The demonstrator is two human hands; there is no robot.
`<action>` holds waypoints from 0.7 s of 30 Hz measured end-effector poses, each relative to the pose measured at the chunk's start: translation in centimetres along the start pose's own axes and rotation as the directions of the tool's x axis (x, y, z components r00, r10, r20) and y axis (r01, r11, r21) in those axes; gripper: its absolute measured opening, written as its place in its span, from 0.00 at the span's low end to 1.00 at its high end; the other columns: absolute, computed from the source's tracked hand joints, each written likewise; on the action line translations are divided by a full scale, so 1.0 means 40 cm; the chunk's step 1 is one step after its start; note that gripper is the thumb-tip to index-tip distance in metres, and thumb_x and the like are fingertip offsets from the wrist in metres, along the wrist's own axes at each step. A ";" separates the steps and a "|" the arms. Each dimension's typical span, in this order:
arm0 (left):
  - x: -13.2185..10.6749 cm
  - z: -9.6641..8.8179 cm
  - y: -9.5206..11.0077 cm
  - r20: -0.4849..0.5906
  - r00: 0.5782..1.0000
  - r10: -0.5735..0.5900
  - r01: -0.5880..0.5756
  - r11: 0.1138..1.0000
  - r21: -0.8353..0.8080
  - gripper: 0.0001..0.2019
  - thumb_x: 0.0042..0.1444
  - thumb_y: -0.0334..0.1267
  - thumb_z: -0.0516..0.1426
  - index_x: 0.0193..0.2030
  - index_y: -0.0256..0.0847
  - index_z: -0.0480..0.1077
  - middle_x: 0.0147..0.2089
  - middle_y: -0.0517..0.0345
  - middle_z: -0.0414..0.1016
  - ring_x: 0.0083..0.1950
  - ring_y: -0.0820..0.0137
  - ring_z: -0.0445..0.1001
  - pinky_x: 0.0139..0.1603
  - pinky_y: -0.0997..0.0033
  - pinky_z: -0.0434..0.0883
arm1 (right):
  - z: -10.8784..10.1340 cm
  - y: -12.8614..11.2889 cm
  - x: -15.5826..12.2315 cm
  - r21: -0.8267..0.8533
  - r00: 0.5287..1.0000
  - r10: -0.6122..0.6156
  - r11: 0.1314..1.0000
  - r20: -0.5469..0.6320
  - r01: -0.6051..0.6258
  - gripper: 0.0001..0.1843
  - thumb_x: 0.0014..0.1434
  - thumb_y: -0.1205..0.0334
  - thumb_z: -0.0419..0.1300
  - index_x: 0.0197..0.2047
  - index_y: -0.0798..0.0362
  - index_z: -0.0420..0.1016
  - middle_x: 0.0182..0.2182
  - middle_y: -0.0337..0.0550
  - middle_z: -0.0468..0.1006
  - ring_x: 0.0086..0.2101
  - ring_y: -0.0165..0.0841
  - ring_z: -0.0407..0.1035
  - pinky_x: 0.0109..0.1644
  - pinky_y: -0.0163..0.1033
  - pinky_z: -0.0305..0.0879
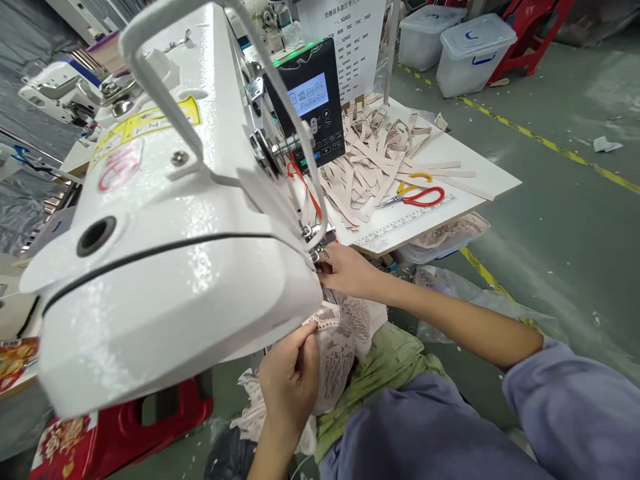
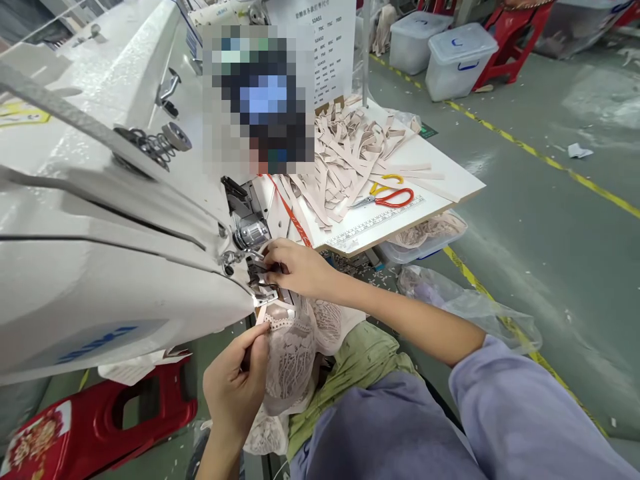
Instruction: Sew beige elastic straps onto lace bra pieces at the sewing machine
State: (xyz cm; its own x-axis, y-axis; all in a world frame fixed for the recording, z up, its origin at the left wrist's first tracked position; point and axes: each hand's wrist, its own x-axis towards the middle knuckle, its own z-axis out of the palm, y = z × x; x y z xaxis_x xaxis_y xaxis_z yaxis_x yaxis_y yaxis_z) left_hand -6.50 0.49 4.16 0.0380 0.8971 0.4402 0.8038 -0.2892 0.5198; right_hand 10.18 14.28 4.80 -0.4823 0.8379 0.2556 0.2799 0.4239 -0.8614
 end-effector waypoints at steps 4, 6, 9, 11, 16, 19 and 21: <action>0.005 0.006 0.006 0.005 1.000 0.018 -0.018 1.000 0.006 0.13 0.66 0.39 0.52 0.41 0.42 0.79 0.36 0.53 0.83 0.34 0.66 0.82 0.37 0.72 0.78 | -0.002 0.003 -0.001 0.024 1.000 -0.018 1.000 -0.006 0.018 0.10 0.51 0.76 0.62 0.29 0.53 0.66 0.37 0.41 0.71 0.42 0.35 0.67 0.43 0.36 0.62; 0.004 0.009 0.005 -0.003 1.000 0.030 -0.030 1.000 0.003 0.13 0.66 0.38 0.52 0.41 0.42 0.79 0.36 0.54 0.83 0.33 0.67 0.81 0.35 0.74 0.77 | -0.003 0.003 -0.001 0.031 1.000 -0.022 0.999 -0.003 0.022 0.09 0.51 0.75 0.62 0.30 0.53 0.66 0.37 0.41 0.70 0.41 0.35 0.66 0.42 0.37 0.62; 0.000 0.010 0.000 0.002 1.000 0.020 -0.020 0.999 0.028 0.12 0.66 0.38 0.52 0.44 0.41 0.77 0.37 0.54 0.83 0.34 0.67 0.81 0.34 0.74 0.74 | -0.007 0.004 -0.003 0.035 1.000 -0.021 0.999 0.001 0.021 0.08 0.52 0.73 0.62 0.30 0.54 0.66 0.37 0.41 0.70 0.39 0.34 0.66 0.41 0.36 0.62; -0.004 0.010 0.001 -0.006 1.000 -0.010 0.011 0.996 0.092 0.12 0.66 0.40 0.52 0.46 0.40 0.75 0.37 0.53 0.82 0.35 0.66 0.80 0.34 0.72 0.73 | -0.009 0.005 -0.004 0.035 0.999 -0.032 0.999 0.000 0.032 0.08 0.53 0.72 0.61 0.30 0.54 0.65 0.37 0.42 0.69 0.37 0.32 0.66 0.40 0.36 0.62; -0.012 0.030 0.067 -0.199 0.972 0.125 -0.070 0.963 0.259 0.11 0.67 0.43 0.51 0.48 0.40 0.68 0.40 0.47 0.74 0.43 0.60 0.74 0.45 0.61 0.68 | -0.008 0.014 -0.008 0.020 0.999 -0.050 0.999 -0.007 0.050 0.04 0.53 0.70 0.59 0.30 0.55 0.67 0.40 0.43 0.71 0.30 0.29 0.65 0.36 0.37 0.63; -0.027 0.067 0.125 -0.163 0.968 0.191 -0.132 0.940 0.315 0.14 0.67 0.41 0.51 0.55 0.37 0.67 0.48 0.42 0.73 0.49 0.58 0.71 0.52 0.58 0.63 | -0.007 0.014 -0.016 0.002 0.999 -0.039 0.999 -0.029 0.039 0.03 0.53 0.69 0.58 0.29 0.53 0.67 0.40 0.44 0.73 0.32 0.32 0.67 0.38 0.39 0.66; -0.038 0.092 0.147 -0.095 0.987 0.133 -0.091 0.930 0.356 0.19 0.67 0.41 0.51 0.60 0.33 0.65 0.53 0.37 0.72 0.53 0.54 0.70 0.54 0.55 0.61 | -0.009 0.007 -0.024 -0.012 0.998 -0.023 1.000 -0.062 0.022 0.05 0.53 0.70 0.57 0.28 0.52 0.67 0.40 0.44 0.73 0.37 0.35 0.69 0.41 0.40 0.68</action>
State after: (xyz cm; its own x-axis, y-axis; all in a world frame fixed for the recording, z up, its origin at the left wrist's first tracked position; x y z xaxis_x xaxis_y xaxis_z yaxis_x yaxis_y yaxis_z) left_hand 0.35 -1.34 3.87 0.0877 0.8146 0.5733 0.9554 -0.2317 0.1831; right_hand 11.01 13.69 4.48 -0.4360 0.8478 0.3018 0.2795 0.4464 -0.8501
